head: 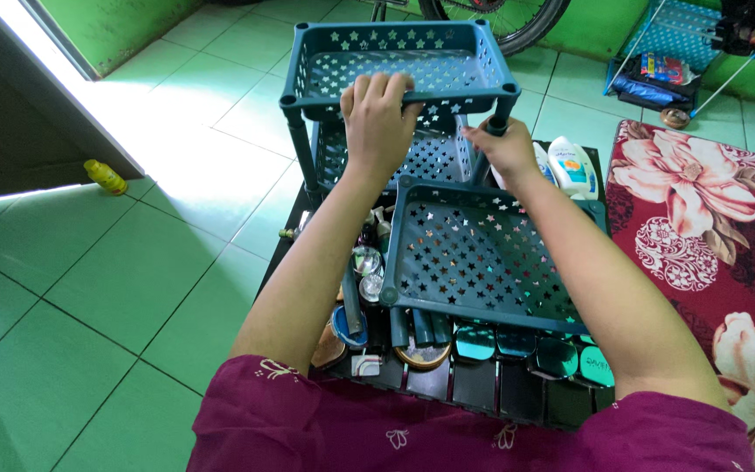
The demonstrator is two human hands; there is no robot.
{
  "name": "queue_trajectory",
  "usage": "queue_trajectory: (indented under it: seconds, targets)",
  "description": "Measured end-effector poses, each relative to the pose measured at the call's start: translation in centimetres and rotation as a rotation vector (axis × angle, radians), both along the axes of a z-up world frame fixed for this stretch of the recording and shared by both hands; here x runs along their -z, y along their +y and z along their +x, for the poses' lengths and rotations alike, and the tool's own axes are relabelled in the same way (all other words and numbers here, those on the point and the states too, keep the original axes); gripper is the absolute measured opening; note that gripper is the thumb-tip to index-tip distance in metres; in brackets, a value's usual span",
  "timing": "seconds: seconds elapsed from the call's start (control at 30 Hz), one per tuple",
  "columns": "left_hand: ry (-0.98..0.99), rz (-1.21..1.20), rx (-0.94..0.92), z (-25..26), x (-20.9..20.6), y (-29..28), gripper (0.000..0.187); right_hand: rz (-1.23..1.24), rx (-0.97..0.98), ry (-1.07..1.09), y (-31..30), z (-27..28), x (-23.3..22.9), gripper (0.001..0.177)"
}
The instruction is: The person assembles a multi-tiered plastic tray stand by inserting cylindrical legs into the corners of perforated trays and stacking them. The person repeatedly adjusts the trays and legs to fit them together.
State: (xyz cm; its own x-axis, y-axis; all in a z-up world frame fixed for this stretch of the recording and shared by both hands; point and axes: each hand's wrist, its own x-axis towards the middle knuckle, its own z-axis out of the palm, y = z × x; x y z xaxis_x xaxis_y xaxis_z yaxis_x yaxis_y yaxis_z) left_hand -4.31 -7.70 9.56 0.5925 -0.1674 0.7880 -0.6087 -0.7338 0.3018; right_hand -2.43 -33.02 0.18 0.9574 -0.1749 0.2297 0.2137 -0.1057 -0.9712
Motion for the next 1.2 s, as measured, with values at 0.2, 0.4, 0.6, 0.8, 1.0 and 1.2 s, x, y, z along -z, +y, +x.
queue_trajectory:
  seconds: [0.2, 0.4, 0.6, 0.8, 1.0, 1.2]
  targets:
    - [-0.307, -0.199, 0.001, 1.0, 3.0, 5.5, 0.053, -0.132, 0.113, -0.015, -1.2, -0.4, -0.4, 0.053]
    - [0.039, -0.798, -0.016, 2.3, 8.5, 10.5, 0.043, -0.589, 0.542, -0.317, 0.9, -3.8, -3.9, 0.096]
    - [0.187, -0.690, 0.132, 1.9, 8.9, 10.5, 0.029, -1.063, 0.381, -0.797, 6.4, -6.4, -8.9, 0.074]
    - [0.121, -0.688, 0.142, 1.5, 7.8, 9.7, 0.027, -1.199, 0.101, -0.843, 11.2, -5.5, -10.3, 0.046]
    - [0.105, -0.698, 0.089, 1.6, 7.4, 9.3, 0.026, -1.046, 0.132, -0.863, 12.2, -3.2, -10.2, 0.021]
    - [0.141, -0.682, 0.022, 2.0, 7.3, 9.0, 0.028, -0.880, 0.205, -0.840, 12.5, -2.3, -9.8, 0.014]
